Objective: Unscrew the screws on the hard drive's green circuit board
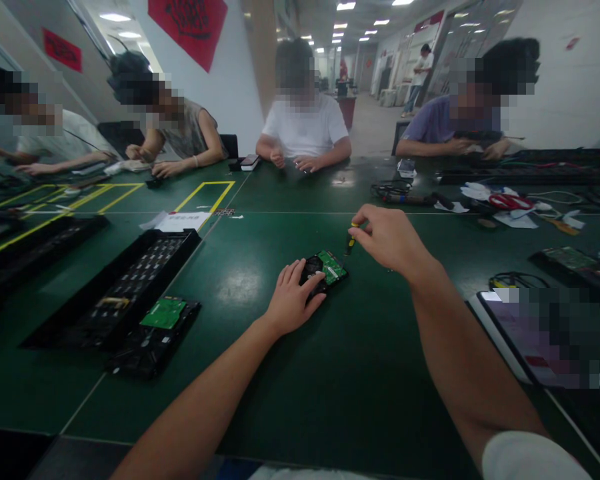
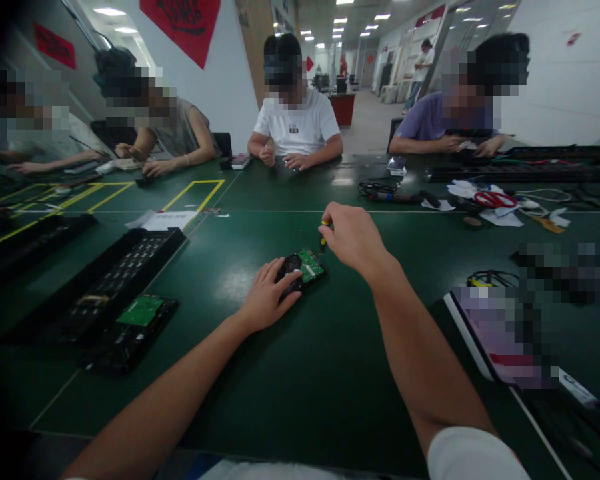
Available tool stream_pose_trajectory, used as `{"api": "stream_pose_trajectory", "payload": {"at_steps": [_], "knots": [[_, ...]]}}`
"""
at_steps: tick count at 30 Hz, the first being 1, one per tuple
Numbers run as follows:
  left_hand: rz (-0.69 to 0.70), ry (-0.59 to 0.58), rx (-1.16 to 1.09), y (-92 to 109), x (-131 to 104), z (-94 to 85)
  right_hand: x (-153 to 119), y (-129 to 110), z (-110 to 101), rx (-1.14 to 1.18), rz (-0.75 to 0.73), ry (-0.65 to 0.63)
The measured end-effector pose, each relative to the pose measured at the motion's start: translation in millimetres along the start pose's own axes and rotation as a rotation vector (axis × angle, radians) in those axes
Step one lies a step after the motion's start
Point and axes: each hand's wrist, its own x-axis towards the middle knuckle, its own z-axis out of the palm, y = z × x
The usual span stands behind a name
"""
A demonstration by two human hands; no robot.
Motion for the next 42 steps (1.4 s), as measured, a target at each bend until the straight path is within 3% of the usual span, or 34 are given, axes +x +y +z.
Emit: {"api": "stream_pose_trajectory", "payload": {"at_steps": [26,42], "knots": [[-0.004,-0.001,-0.004,0.5,0.9,-1.0,0.6,-2.0,0.4,-0.168,0.021,-0.012],[-0.006,0.004,-0.022,-0.7,1.0,-0.1,0.9,2.9,2.1,-0.053,-0.034,0.009]]}}
